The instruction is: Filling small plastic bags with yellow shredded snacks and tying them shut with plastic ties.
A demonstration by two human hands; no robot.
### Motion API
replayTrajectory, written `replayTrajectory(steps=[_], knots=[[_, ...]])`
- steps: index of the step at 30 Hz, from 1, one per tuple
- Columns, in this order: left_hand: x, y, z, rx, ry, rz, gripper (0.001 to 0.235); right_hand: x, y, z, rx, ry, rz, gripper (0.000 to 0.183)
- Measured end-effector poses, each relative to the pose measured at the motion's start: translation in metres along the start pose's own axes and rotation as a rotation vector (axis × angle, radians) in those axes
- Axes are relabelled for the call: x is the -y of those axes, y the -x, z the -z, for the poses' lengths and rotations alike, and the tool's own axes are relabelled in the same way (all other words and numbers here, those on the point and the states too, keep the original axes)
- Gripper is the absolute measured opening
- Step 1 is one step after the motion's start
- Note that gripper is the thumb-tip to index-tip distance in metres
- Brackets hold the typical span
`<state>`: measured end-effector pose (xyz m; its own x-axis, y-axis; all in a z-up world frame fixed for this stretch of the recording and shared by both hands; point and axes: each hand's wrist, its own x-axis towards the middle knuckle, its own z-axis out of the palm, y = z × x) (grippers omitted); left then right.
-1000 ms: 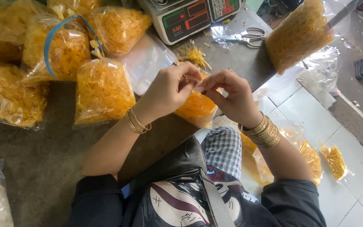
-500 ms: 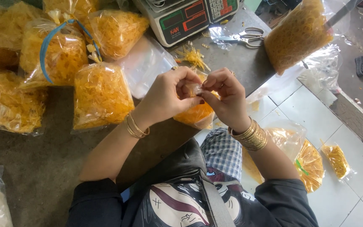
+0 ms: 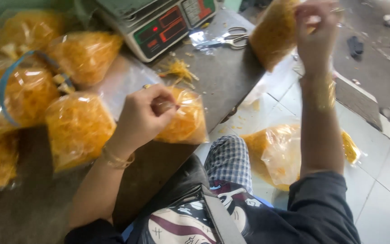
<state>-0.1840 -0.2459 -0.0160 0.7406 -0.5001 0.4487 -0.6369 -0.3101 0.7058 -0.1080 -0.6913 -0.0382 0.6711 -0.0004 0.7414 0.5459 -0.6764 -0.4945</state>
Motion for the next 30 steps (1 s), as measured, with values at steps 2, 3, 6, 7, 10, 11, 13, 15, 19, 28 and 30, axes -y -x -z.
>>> replayTrajectory(steps=[2, 3, 6, 7, 10, 11, 13, 15, 19, 28, 30], knots=[[0.0, -0.003, 0.003, 0.02, -0.015, 0.01, 0.008, -0.045, -0.021, 0.027, -0.172, 0.243, -0.043, 0.013], [0.001, -0.004, 0.003, 0.034, -0.009, 0.027, 0.009, -0.079, -0.023, 0.038, -0.235, 0.399, -0.049, 0.016], [0.001, -0.006, 0.003, 0.055, -0.001, 0.085, 0.01, -0.124, -0.025, 0.051, -0.146, 0.517, -0.246, 0.017], [0.001, -0.007, 0.004, 0.056, -0.006, 0.136, 0.011, -0.13, -0.026, 0.049, 0.017, 0.458, -0.427, 0.015], [-0.001, -0.007, 0.006, 0.08, 0.051, 0.188, 0.004, -0.123, -0.032, 0.043, 0.213, 0.515, -0.446, 0.01], [-0.001, -0.008, 0.007, 0.083, 0.051, 0.183, 0.004, -0.11, -0.035, 0.041, 0.208, 0.517, -0.447, 0.01], [-0.001, -0.008, 0.008, 0.103, 0.109, 0.247, 0.004, -0.083, -0.04, 0.037, 0.302, 0.429, -0.71, 0.015], [0.003, -0.007, 0.008, 0.12, 0.147, 0.248, 0.004, -0.11, -0.038, 0.039, 0.313, 0.528, -0.64, 0.014], [0.007, -0.006, 0.01, 0.129, 0.257, 0.262, 0.006, -0.147, -0.032, 0.038, 0.319, 0.752, -0.408, 0.013], [0.011, -0.008, 0.01, 0.039, 0.264, 0.284, 0.011, -0.128, -0.014, 0.031, -0.135, 0.636, -0.33, 0.003], [0.012, -0.009, 0.008, 0.026, 0.28, 0.265, 0.006, -0.094, -0.009, 0.025, -0.319, 0.59, -0.178, 0.006]])
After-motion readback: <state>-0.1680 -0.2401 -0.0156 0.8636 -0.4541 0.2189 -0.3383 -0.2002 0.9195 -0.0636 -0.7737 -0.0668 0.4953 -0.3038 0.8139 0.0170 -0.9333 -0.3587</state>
